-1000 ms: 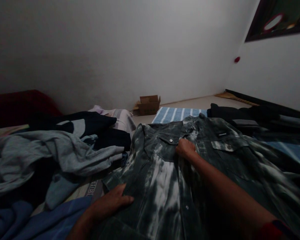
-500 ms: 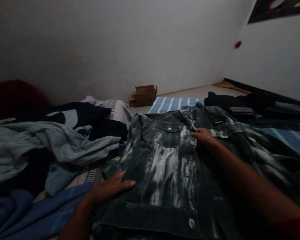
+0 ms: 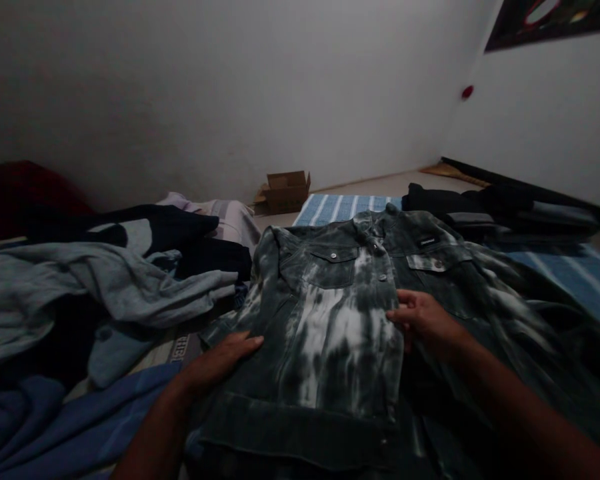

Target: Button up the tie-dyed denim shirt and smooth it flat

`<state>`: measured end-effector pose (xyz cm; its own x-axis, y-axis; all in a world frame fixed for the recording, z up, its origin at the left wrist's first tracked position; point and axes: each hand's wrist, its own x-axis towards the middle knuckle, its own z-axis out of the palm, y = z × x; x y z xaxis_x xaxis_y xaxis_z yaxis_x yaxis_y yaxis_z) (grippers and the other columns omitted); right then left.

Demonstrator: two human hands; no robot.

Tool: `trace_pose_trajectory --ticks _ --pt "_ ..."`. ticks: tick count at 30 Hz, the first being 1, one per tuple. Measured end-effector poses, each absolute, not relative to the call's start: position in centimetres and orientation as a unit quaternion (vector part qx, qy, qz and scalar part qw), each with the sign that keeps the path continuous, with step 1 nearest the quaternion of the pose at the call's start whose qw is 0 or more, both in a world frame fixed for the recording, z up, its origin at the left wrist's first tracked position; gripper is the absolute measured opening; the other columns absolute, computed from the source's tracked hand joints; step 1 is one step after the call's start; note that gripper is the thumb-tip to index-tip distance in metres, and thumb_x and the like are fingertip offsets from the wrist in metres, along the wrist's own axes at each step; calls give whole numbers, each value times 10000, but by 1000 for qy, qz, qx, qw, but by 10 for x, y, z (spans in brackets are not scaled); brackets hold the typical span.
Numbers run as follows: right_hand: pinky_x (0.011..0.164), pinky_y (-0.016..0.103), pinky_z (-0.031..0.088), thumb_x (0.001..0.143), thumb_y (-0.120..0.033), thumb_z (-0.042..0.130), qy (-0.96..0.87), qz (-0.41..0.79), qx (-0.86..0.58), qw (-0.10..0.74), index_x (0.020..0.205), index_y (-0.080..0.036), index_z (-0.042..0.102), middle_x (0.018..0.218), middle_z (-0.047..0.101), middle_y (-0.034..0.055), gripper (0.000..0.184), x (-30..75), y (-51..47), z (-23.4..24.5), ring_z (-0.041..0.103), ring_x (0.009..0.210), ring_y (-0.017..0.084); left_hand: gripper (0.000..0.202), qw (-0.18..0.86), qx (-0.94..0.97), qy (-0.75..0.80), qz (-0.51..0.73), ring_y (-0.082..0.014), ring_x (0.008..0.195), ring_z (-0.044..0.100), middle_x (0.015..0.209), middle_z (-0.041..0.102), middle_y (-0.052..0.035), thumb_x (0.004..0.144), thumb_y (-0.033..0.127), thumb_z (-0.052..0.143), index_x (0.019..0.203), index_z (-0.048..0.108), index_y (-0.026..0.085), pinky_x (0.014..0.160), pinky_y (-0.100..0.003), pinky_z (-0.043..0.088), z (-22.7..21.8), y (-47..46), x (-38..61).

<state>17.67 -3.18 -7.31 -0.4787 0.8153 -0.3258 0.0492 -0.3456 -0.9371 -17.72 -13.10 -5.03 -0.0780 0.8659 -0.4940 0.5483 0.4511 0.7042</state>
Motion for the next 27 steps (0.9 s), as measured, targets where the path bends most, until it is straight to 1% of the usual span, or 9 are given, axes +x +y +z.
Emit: trace_pose_trajectory --ticks 3,5,9,11,14,16,18,22,27 --pt "319 204 356 579 -312 586 -507 674 -487 227 987 -121 566 550 587 -13 451 188 -38 -84 506 376 128 512 524 515 661 153 -284 988 632 1030 704 -52 800 574 510 1035 680 152 866 -348 496 -45 -127 -174" --pt "316 199 360 597 -346 584 -498 670 -502 225 976 -131 547 553 583 -15 437 188 -46 -91 512 378 129 478 514 534 657 138 -282 940 644 957 713 -48 785 563 517 967 693 157 831 -350 505 -44 -124 -173" --pt "386 187 435 651 -437 656 -495 693 -464 244 1037 -161 520 616 584 -24 493 179 -69 -92 572 492 127 434 468 557 677 114 -286 922 642 926 709 -51 753 547 516 877 697 173 823 -352 497 -45 -120 -172" --pt "389 186 436 639 -416 685 -483 722 -440 225 1062 -162 504 605 573 -29 526 175 -81 -89 591 500 141 417 444 570 684 97 -280 902 642 898 706 -51 741 543 510 822 690 176 812 -338 493 -45 -118 -170" --pt "378 196 429 627 -364 674 -458 754 -417 218 1076 -152 484 642 609 2 532 174 -94 -87 617 495 171 398 420 577 696 82 -269 852 642 857 703 -43 715 544 512 773 677 187 770 -322 493 -44 -116 -168" --pt "360 196 413 635 -343 638 -457 753 -413 232 1070 -139 494 633 618 13 502 177 -97 -86 597 451 161 381 408 585 697 76 -266 832 641 835 705 -37 700 536 521 754 676 193 749 -317 491 -44 -115 -167" --pt "331 187 378 635 -328 605 -466 742 -416 243 1050 -132 516 562 586 -11 468 183 -96 -84 555 389 144 369 392 596 698 64 -266 806 641 806 704 -40 693 529 525 720 670 191 718 -314 487 -43 -114 -167" --pt "278 176 326 589 -293 557 -482 715 -457 218 988 -128 553 497 530 -47 432 191 -93 -86 476 313 113 348 366 598 712 33 -267 752 644 745 692 -45 684 515 534 663 643 185 643 -309 473 -45 -113 -168" --pt "285 186 364 576 -279 541 -496 696 -475 210 1011 -125 546 535 549 -44 461 187 -96 -98 481 321 110 245 356 576 735 33 -263 736 644 691 676 -27 649 445 562 641 616 206 634 -308 466 -47 -112 -165"
